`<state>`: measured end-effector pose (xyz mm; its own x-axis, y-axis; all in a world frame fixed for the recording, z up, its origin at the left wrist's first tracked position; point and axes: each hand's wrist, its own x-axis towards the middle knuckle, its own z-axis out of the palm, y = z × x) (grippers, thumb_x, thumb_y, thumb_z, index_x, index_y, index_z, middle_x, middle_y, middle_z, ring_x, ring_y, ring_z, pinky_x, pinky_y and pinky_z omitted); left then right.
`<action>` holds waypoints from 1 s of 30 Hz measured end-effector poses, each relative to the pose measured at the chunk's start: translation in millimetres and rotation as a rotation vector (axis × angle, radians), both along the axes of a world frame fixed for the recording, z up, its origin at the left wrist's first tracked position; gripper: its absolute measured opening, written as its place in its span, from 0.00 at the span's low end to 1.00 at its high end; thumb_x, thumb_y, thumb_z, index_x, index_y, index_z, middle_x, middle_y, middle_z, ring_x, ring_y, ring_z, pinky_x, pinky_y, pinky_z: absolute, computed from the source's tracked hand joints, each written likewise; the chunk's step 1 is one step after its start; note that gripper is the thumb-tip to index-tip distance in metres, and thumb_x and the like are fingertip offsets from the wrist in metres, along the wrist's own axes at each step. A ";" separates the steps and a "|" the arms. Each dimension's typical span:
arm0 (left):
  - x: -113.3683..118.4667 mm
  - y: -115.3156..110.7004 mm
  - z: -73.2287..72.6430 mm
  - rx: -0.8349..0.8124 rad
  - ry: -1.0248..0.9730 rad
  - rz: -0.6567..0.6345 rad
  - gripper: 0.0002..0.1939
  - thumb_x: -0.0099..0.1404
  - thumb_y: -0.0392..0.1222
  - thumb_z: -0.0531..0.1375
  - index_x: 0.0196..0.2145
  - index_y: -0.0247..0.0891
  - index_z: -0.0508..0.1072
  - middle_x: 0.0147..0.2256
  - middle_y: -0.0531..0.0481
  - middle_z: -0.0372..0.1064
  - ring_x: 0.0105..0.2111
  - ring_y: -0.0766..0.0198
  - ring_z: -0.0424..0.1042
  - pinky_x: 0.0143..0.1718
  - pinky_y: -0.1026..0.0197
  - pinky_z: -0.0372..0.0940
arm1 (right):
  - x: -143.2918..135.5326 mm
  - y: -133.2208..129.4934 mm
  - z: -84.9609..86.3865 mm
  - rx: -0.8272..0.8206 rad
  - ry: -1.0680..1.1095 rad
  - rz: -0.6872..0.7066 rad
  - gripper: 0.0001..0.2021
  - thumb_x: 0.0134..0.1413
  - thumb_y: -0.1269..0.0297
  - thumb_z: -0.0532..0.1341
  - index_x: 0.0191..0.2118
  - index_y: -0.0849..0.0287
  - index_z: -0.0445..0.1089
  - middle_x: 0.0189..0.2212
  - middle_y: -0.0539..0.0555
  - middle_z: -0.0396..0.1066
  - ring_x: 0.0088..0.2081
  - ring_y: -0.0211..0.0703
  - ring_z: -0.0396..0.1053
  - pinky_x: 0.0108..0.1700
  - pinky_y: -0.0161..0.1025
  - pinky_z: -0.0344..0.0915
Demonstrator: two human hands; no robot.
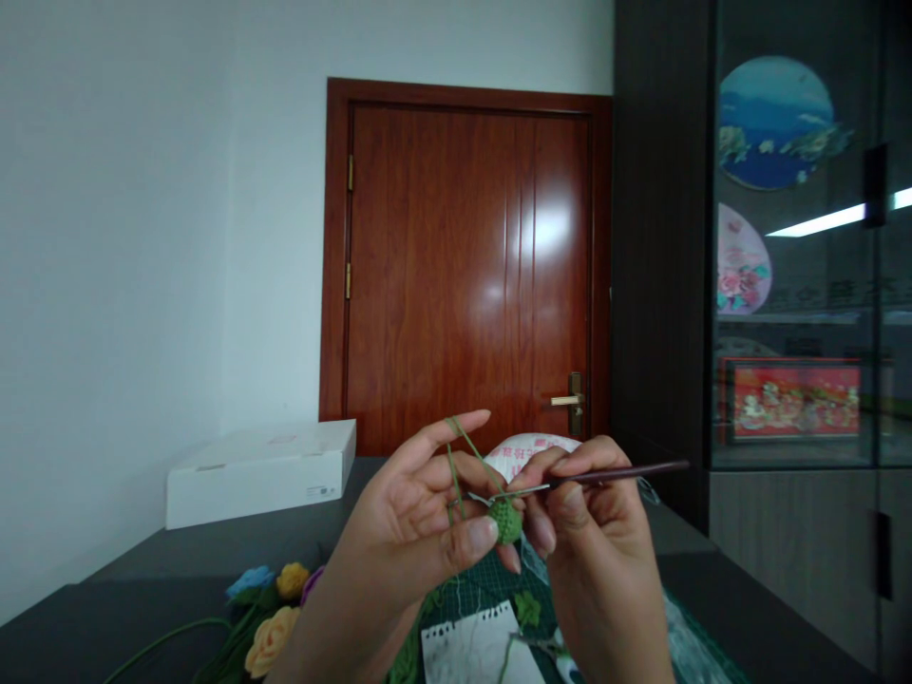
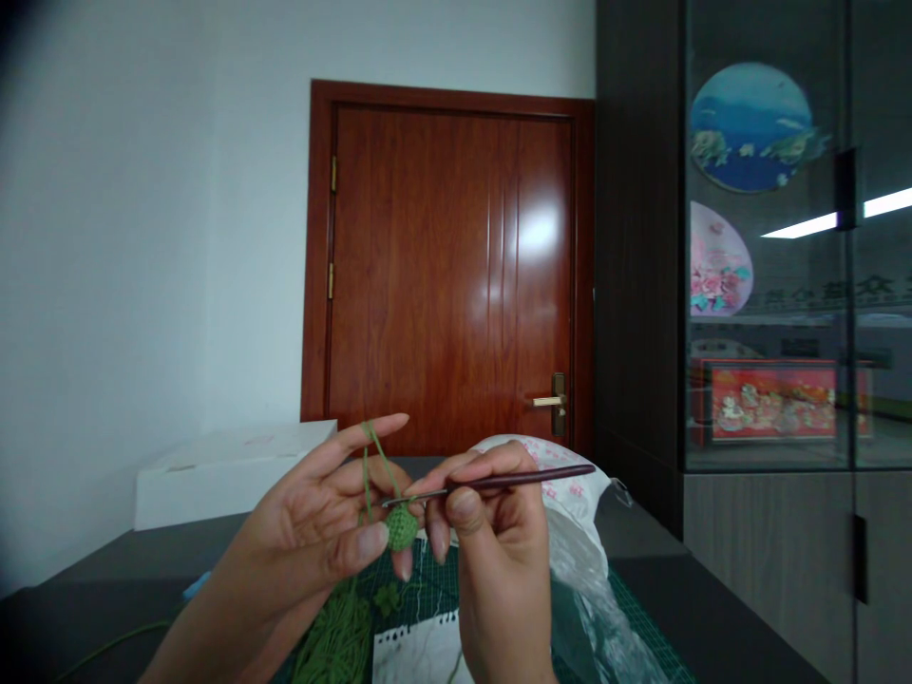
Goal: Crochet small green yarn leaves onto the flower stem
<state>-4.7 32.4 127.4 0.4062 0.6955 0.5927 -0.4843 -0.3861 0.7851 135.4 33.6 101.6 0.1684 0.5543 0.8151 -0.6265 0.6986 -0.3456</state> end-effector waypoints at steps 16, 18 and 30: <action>-6.5 -4.4 3.3 -0.003 0.027 -0.029 0.31 0.60 0.31 0.69 0.60 0.41 0.68 0.37 0.48 0.76 0.32 0.63 0.75 0.33 0.62 0.73 | 19.8 -2.0 6.7 0.121 -0.185 -0.069 0.03 0.66 0.62 0.62 0.39 0.50 0.67 0.33 0.50 0.79 0.23 0.32 0.65 0.27 0.32 0.64; -6.0 -7.2 4.5 -0.009 0.031 -0.011 0.32 0.60 0.30 0.69 0.60 0.41 0.69 0.37 0.48 0.76 0.31 0.64 0.75 0.32 0.62 0.73 | 23.2 -4.6 6.6 0.172 -0.200 -0.142 0.02 0.67 0.63 0.62 0.40 0.50 0.67 0.33 0.51 0.79 0.23 0.34 0.67 0.27 0.33 0.65; -1.8 -8.0 1.7 0.031 -0.013 0.037 0.31 0.58 0.31 0.70 0.58 0.42 0.71 0.36 0.49 0.73 0.32 0.62 0.75 0.31 0.62 0.74 | 33.4 -19.8 -1.1 0.363 -0.317 -0.587 0.11 0.65 0.68 0.63 0.46 0.43 0.76 0.38 0.52 0.82 0.30 0.44 0.77 0.26 0.40 0.73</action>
<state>-6.4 24.5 129.0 0.3730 0.6908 0.6194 -0.4793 -0.4282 0.7661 168.8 13.8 100.5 0.0799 0.1337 0.9878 -0.0256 0.9909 -0.1320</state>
